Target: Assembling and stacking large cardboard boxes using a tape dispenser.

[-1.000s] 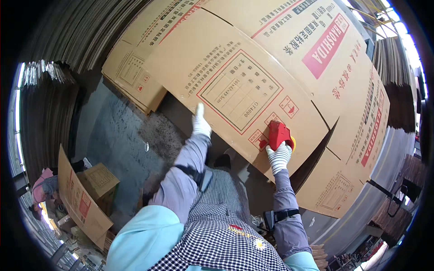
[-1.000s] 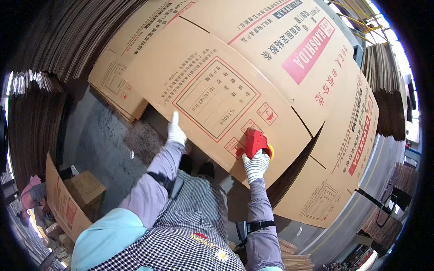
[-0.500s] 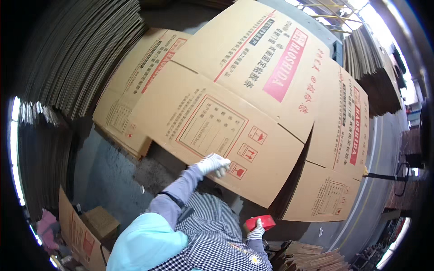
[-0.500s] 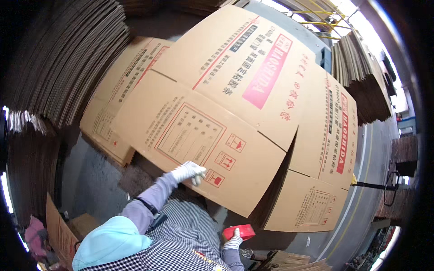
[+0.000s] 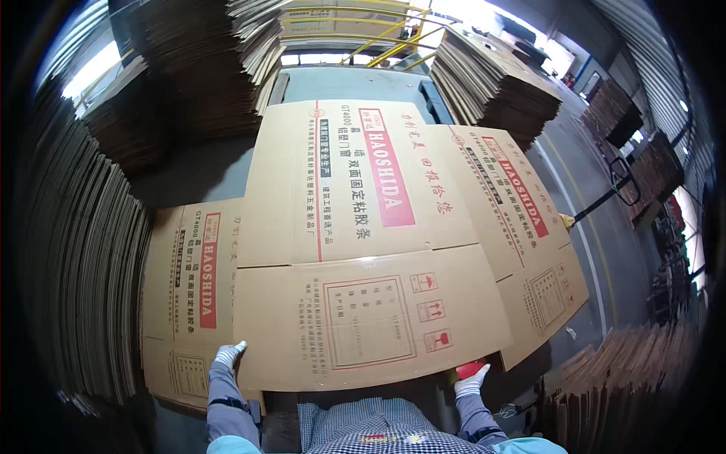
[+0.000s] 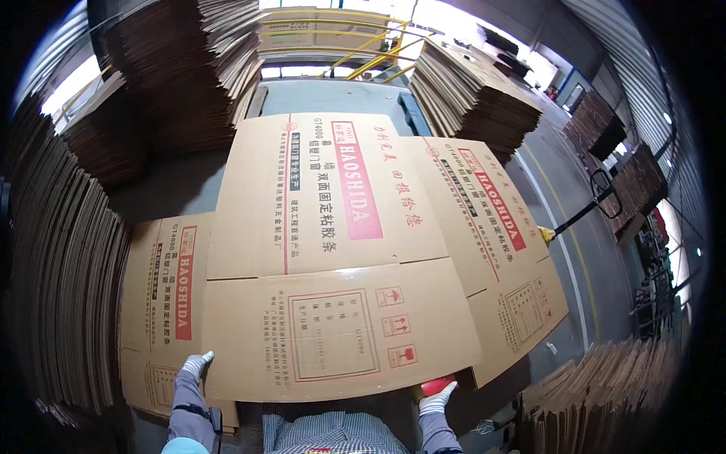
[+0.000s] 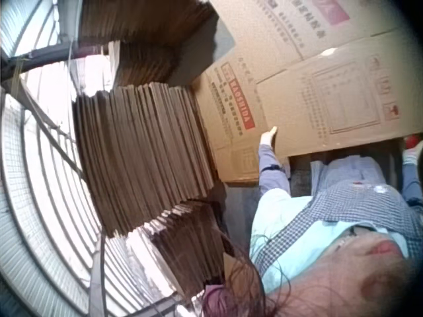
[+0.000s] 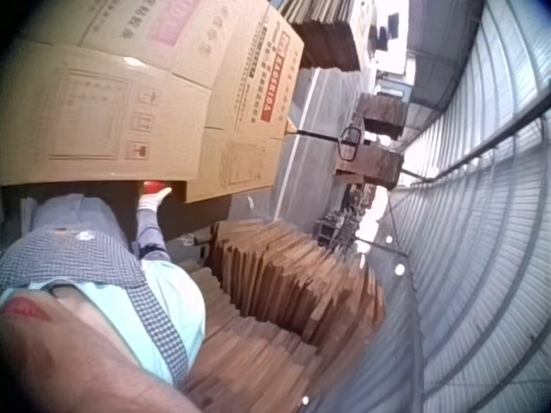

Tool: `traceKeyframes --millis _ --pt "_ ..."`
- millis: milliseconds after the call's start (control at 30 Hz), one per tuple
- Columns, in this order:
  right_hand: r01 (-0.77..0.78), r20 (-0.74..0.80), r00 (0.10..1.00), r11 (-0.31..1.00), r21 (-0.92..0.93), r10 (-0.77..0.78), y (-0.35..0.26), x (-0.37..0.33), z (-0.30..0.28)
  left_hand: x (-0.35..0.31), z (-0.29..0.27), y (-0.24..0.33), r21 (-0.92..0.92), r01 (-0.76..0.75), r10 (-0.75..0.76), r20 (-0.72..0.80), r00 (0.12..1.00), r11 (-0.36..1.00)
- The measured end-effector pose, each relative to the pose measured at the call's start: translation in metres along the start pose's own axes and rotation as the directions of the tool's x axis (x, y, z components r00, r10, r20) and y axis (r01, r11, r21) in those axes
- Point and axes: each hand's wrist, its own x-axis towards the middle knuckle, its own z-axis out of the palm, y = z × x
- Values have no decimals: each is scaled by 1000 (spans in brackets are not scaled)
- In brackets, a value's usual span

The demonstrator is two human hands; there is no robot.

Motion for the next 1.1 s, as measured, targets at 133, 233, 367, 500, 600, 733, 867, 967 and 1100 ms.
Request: traceKeyframes --millis 133,233,367,500,600,733,867,967,1100 --pt "61 -4 998 995 -81 -61 -34 -2 66 -103 98 81 -392 -141 356 556 751 909" --pt "213 12 977 955 -204 -215 -15 -10 73 -132 237 100 -551 63 438 722 535 832" --pt "161 -293 941 986 -50 -169 -5 -32 64 -195 323 118 -602 180 467 746 476 778" --pt "173 -218 966 973 156 -137 -9 -19 7 -206 350 113 -443 342 333 881 335 828" --pt "303 -328 912 943 137 -245 -14 -36 7 -203 362 121 -292 522 291 953 85 802" --pt "271 -8 962 951 150 -273 -8 -76 29 -245 381 143 -329 333 260 937 235 884" --pt "-58 65 994 928 -367 87 -63 -111 107 -270 401 153 -344 265 288 930 228 901" --pt "-112 -17 993 921 -373 114 -104 -101 106 -215 392 165 -308 -715 504 861 71 627" --pt "-31 22 999 981 -189 36 -171 -128 26 -58 302 194 238 -749 768 18 640 619"
